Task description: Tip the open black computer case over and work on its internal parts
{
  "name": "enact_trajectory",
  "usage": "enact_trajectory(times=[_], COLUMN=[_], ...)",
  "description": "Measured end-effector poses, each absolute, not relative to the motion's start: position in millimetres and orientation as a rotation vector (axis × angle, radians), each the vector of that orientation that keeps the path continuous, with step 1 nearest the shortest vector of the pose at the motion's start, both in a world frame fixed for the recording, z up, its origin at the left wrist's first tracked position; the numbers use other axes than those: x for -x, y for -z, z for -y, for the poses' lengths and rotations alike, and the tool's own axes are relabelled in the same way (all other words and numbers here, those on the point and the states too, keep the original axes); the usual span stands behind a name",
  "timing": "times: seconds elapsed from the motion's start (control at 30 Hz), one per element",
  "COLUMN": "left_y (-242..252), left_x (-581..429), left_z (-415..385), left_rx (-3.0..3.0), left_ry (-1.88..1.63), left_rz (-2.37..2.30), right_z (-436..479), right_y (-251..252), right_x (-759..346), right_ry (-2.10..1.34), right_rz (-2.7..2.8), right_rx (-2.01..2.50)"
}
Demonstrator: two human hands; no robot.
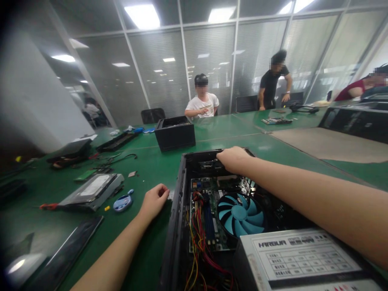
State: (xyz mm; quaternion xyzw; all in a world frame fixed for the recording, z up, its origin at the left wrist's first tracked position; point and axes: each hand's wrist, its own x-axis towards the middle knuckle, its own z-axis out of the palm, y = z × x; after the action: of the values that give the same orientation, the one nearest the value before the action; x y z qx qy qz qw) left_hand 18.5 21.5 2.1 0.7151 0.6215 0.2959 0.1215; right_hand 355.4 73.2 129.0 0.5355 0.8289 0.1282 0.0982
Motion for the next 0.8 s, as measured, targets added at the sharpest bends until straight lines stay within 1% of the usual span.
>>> enact_trajectory(times=[0.43, 0.7, 0.8], left_y=[-5, -5, -7], left_x=[-20, -21, -22], left_z=[-24, -24, -22], left_rx=[-2.121, -2.148, -2.164], left_ry=[-0.756, -0.749, -0.771], left_rz=[-1.811, -1.801, -1.781], right_z=[-82, -67, -60], right_y=[-115, -114, -126], right_x=[-341, -330, -321], right_ry=[-0.263, -0.335, -0.367], right_rz=[-2.367, -2.410, -2.428], right_rx=[-1.497, -1.478, -1.508])
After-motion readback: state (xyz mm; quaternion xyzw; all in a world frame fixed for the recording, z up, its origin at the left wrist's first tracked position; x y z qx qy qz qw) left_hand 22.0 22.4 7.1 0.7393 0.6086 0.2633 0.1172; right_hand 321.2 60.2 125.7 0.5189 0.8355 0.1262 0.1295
